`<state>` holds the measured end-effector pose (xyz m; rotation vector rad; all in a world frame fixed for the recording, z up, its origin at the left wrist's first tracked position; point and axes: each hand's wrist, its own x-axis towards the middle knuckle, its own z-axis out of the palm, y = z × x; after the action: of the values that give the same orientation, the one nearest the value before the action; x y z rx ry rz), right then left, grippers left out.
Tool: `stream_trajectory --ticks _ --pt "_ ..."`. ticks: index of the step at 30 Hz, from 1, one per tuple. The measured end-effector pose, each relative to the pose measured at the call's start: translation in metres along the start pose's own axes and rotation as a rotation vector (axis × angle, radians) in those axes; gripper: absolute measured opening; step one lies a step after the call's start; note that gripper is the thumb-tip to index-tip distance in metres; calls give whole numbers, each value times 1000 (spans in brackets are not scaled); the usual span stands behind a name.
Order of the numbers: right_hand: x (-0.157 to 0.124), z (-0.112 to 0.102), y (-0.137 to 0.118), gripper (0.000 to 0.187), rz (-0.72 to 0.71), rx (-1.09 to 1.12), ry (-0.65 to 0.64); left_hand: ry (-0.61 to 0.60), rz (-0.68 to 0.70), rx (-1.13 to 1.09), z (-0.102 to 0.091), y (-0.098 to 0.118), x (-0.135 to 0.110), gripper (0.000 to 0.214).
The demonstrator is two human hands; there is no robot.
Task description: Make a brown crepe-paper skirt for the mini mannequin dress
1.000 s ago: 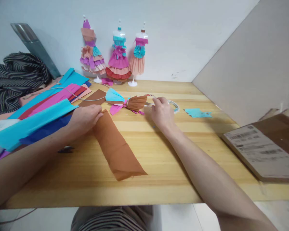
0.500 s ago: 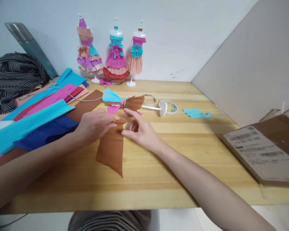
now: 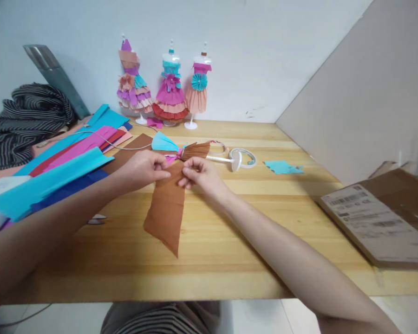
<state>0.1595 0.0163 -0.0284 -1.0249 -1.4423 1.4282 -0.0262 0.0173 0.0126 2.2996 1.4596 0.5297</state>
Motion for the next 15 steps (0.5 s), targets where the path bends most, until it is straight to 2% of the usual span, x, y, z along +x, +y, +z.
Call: stream_trajectory --ticks 2,4,5,7,8,9,11,12,14,15 --pt "11 -1 -17 28 -46 14 -1 194 47 191 -17 15 5 11" --pt "18 -1 -38 24 -246 -4 17 456 181 323 -35 29 7 7" --pt "19 -1 -47 21 -372 -22 15 546 245 345 -44 36 6 3" --pt "14 0 -61 18 -621 -84 54 666 390 356 -56 44 -2 4" --pt "9 0 -64 17 -707 -134 80 750 481 376 -58 46 -8 7" --pt "2 0 -63 16 -750 -208 85 780 594 420 -58 45 -16 9" --pt "-14 -1 -51 13 -798 -375 -8 752 886 485 -46 38 -35 15" --pt "-21 -3 -41 13 -800 -453 -89 692 1020 538 -36 32 -44 15" --pt "-32 -6 -17 19 -731 -556 -252 465 1105 586 -13 16 -61 17" --pt "-36 -7 -6 22 -682 -575 -285 351 1063 586 -1 7 -68 19"
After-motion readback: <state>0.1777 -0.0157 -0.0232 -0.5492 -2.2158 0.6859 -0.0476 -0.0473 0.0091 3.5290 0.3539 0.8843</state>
